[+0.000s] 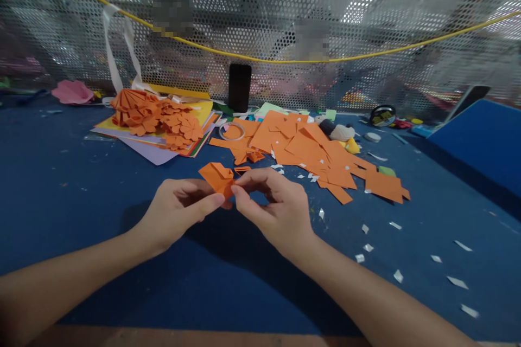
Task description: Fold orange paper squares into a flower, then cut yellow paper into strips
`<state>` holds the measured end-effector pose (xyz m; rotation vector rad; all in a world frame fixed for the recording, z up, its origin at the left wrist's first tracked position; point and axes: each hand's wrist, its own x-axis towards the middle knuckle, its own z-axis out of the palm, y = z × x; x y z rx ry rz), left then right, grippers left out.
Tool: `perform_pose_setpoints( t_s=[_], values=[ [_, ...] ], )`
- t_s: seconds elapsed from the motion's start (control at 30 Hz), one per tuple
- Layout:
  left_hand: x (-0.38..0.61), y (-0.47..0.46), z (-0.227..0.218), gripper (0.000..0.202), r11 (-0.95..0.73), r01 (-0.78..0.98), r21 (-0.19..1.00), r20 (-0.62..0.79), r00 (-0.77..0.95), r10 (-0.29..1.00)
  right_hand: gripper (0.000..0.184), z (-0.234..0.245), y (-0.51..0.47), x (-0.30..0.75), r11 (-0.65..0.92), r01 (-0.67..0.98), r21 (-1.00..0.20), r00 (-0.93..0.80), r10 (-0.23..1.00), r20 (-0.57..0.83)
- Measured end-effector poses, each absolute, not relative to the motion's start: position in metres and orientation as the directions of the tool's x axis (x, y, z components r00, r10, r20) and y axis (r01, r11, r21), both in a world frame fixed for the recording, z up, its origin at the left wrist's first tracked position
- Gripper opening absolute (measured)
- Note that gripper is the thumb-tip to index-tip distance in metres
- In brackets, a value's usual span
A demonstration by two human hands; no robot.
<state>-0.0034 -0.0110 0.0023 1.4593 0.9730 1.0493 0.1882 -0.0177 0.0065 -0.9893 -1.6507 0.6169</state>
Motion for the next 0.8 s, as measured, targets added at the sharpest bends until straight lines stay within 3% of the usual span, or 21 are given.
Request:
perform_pose_setpoints(
  t_s=[0.53,0.8],
  values=[
    [-0.0018,-0.0064,-0.0030,0.033,0.019,0.023,1.000,-0.026,0.325,0.945,0.021,0.0104,-0.0152,0.1829,0.409,0.227,-0.884,-0.016,0.909,0.416],
    [-0.0017,-0.0052,-0.0060,0.028,0.023,0.042,0.999,-0.035,0.327,0.944,0.027,0.0140,-0.0123,0.1789,0.298,0.120,-0.947,-0.030,0.955,0.297]
  ],
)
